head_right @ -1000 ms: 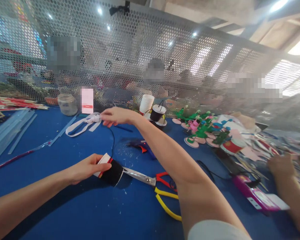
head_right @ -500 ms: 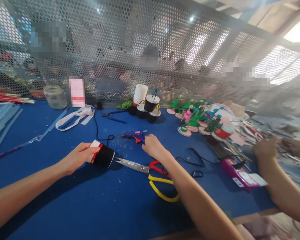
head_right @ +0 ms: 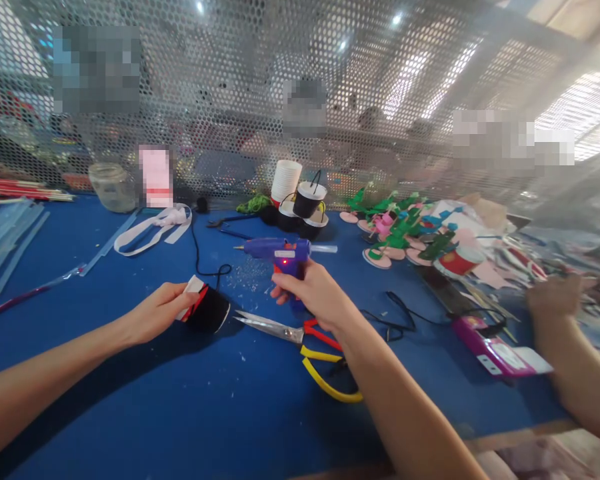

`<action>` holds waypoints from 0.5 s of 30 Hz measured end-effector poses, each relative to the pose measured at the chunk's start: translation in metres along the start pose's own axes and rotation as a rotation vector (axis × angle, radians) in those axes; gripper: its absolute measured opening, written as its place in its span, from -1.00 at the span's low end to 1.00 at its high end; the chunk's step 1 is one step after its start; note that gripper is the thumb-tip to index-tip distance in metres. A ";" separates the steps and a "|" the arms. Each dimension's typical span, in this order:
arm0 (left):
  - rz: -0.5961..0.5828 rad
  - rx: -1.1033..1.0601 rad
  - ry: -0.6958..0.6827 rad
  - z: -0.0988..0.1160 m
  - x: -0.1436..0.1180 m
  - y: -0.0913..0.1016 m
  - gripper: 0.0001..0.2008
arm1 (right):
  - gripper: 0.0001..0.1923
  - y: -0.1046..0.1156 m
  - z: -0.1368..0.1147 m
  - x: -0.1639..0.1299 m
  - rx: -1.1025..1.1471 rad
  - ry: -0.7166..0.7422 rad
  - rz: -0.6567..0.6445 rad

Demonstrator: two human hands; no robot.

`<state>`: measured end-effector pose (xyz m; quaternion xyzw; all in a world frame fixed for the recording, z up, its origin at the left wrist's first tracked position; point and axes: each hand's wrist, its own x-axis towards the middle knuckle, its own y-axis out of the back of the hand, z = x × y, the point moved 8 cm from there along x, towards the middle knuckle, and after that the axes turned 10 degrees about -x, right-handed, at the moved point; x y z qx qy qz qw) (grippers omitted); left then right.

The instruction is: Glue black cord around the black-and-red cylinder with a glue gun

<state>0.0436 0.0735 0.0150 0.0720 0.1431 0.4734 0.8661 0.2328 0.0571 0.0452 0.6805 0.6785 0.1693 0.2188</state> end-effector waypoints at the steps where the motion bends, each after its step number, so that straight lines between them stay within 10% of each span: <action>1: -0.016 0.016 -0.011 0.001 0.000 -0.001 -0.76 | -0.82 -0.003 -0.005 -0.005 -0.002 0.021 -0.010; 15: 0.009 -0.042 0.010 -0.002 0.005 0.003 -0.75 | -0.82 -0.041 -0.010 -0.039 -0.156 0.088 -0.089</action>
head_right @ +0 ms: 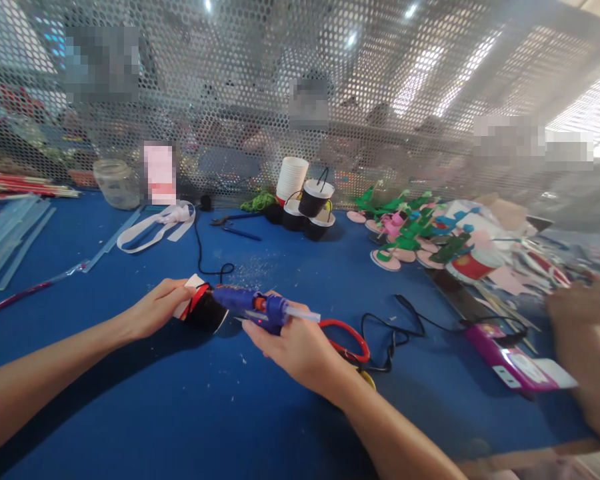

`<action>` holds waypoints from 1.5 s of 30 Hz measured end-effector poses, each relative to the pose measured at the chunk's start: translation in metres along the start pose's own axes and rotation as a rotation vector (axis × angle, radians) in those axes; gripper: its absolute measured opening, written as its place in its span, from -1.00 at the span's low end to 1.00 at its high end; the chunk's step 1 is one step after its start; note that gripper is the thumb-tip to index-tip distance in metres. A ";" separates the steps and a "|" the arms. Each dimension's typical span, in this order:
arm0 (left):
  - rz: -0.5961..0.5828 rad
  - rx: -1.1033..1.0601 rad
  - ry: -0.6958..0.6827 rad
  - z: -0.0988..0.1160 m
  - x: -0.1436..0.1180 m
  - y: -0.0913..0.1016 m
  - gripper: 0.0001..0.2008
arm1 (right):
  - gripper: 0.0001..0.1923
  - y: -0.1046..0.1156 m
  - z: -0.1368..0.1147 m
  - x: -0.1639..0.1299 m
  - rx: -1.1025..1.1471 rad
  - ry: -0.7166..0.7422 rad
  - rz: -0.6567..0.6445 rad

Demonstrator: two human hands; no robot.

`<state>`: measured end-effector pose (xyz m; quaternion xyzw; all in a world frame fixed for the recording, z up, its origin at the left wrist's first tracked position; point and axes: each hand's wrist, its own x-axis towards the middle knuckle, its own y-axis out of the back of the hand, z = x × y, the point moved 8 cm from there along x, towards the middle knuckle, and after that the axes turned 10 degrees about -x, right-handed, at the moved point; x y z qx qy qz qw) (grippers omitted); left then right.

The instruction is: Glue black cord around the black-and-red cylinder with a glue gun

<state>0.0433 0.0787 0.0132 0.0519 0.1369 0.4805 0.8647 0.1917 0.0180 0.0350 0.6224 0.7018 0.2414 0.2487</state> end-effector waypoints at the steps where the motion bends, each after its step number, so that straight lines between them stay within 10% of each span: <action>1: -0.005 -0.004 -0.004 0.000 0.000 -0.001 -0.75 | -0.85 -0.001 -0.001 -0.001 -0.001 0.036 0.018; 30: 0.001 -0.048 -0.003 0.001 -0.001 -0.006 -0.74 | -0.93 -0.013 -0.028 -0.019 -0.382 0.365 0.068; 45: -0.021 -0.029 -0.029 0.001 -0.002 -0.007 -0.77 | -0.80 -0.001 -0.022 -0.013 -0.344 0.222 0.143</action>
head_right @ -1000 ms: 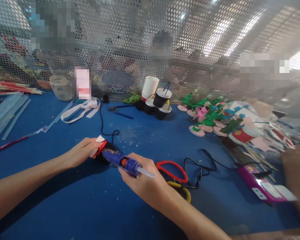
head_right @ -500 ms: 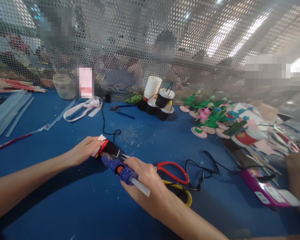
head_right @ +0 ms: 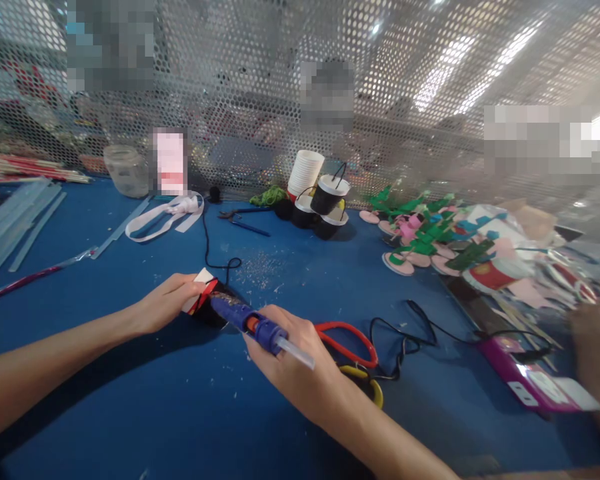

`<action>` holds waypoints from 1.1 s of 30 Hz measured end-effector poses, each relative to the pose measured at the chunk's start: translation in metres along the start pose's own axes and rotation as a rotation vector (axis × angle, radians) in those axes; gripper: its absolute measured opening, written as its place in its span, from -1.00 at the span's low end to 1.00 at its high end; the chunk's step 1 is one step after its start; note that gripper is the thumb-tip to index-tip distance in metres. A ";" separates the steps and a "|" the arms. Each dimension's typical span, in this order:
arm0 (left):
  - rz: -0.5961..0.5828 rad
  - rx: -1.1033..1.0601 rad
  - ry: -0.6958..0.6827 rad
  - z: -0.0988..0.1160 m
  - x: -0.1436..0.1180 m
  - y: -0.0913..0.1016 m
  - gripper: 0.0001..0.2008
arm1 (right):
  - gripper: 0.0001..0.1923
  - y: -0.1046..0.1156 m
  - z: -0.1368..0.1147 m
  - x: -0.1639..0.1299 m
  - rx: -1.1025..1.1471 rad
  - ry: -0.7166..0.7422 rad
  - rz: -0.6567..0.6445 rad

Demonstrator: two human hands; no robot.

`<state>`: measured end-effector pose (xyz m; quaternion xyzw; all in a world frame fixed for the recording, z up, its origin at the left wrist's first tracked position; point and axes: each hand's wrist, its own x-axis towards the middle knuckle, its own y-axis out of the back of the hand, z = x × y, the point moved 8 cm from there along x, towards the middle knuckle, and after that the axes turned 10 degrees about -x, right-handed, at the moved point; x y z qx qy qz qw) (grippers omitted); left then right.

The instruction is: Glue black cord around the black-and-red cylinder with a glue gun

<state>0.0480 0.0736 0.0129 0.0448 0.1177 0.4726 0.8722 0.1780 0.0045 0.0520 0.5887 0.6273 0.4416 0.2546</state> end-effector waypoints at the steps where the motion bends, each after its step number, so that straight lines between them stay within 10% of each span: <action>1: -0.007 0.002 -0.007 -0.001 0.000 0.000 -0.77 | -0.80 0.000 0.001 0.001 0.017 -0.008 -0.012; 33: -0.095 0.108 -0.111 0.001 -0.001 -0.003 -0.76 | -0.79 -0.011 0.019 0.003 -0.022 0.149 -0.119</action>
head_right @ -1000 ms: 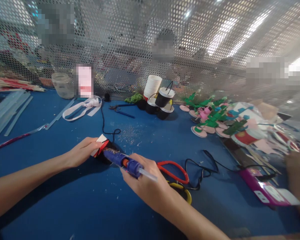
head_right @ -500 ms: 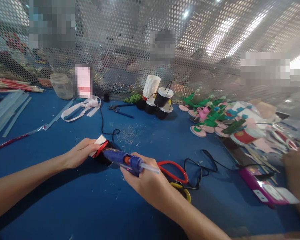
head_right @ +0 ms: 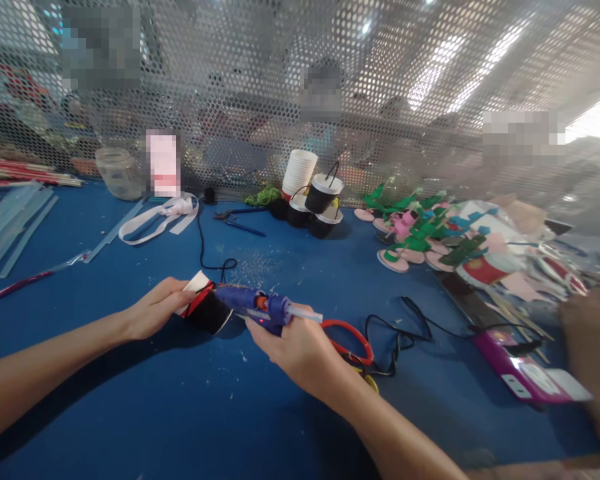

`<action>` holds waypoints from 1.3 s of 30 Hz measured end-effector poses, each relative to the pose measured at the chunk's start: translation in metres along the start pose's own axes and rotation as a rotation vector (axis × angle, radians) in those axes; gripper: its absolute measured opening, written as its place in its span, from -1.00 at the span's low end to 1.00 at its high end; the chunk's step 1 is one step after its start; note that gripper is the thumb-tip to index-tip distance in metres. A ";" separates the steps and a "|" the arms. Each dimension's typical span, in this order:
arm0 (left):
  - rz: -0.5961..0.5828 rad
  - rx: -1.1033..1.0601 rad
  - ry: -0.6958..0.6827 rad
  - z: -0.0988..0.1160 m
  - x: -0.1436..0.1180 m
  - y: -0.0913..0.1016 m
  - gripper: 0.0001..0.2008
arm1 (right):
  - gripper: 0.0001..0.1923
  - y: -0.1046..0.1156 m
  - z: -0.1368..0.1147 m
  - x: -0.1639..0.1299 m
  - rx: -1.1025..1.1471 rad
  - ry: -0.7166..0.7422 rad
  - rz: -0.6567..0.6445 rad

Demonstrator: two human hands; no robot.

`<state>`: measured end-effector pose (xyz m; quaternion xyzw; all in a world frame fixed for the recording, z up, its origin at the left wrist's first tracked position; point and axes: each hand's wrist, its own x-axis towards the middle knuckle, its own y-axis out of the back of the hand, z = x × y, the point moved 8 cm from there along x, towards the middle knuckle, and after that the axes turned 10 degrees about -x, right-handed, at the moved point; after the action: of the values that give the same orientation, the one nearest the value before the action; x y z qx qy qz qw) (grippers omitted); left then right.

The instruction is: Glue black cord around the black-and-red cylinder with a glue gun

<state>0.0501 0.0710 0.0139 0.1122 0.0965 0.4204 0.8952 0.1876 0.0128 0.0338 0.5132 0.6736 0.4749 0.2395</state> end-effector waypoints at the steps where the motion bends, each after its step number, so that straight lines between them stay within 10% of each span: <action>1: 0.001 0.005 -0.006 0.000 0.000 0.000 -0.76 | -0.80 -0.001 0.002 0.000 0.015 -0.013 -0.005; 16: -0.004 0.019 -0.019 0.002 -0.002 0.000 -0.75 | -0.82 0.002 0.009 0.001 0.168 -0.176 0.049; 39: 0.089 -0.157 0.081 -0.003 0.000 0.001 -0.76 | -0.93 0.001 -0.034 -0.011 -0.029 0.033 0.039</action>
<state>0.0483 0.0719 0.0111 0.0288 0.0942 0.4701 0.8771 0.1649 -0.0110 0.0476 0.5149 0.6604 0.4975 0.2264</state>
